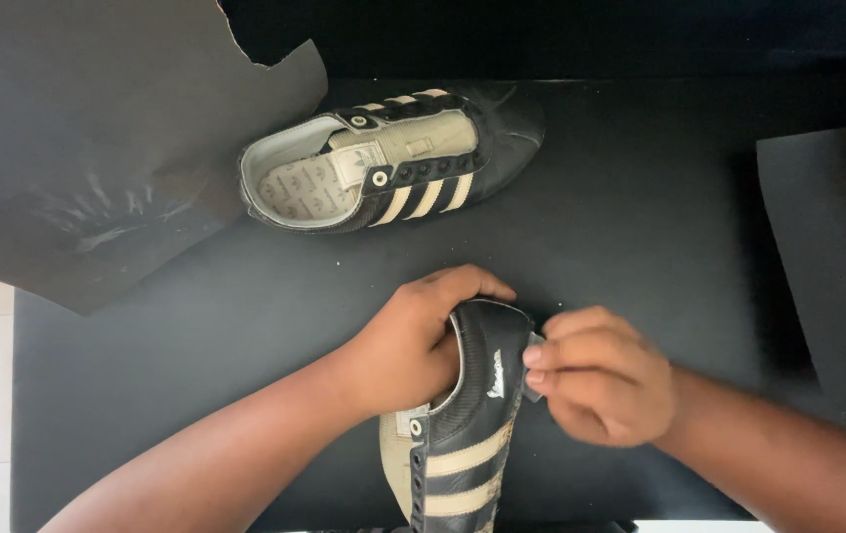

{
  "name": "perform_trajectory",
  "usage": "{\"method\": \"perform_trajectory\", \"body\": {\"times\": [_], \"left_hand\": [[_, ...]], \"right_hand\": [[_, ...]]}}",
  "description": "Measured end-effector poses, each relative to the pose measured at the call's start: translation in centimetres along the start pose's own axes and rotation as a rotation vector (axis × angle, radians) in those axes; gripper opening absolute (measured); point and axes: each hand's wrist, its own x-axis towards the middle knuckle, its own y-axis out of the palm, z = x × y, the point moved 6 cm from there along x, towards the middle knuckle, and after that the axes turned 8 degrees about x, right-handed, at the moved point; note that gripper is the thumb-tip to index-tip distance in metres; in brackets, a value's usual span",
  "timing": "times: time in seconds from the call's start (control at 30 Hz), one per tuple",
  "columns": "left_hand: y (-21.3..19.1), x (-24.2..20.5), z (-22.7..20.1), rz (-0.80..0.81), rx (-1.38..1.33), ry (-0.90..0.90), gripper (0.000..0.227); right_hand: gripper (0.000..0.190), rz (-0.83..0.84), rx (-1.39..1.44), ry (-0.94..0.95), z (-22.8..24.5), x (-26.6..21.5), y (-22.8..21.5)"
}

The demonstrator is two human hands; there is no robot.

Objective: Sanding the heel of a sneaker using a small piece of sandpaper to prepare the surface.

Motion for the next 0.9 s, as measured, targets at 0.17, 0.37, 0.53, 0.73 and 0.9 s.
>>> {"method": "perform_trajectory", "body": {"times": [0.17,0.37,0.53,0.73,0.9], "left_hand": [[-0.5,0.4,-0.7,-0.062,-0.129,-0.098,0.039],[-0.5,0.4,-0.7,-0.068,-0.128,-0.096,0.039],[-0.5,0.4,-0.7,-0.072,-0.115,-0.09,0.036],[-0.5,0.4,-0.7,-0.069,-0.127,-0.093,0.039],[-0.4,0.2,-0.5,-0.066,-0.136,-0.088,0.039]], "right_hand": [[0.01,-0.246,0.013,0.021,-1.1,2.0,-0.7],[0.008,-0.216,0.026,0.0,-0.7,1.3,-0.4],[0.015,-0.263,0.016,0.047,-1.1,2.0,-0.7],[0.009,-0.221,0.093,0.043,-0.6,1.8,-0.6],[0.02,-0.312,0.053,0.182,-2.9,1.8,-1.3]]}}
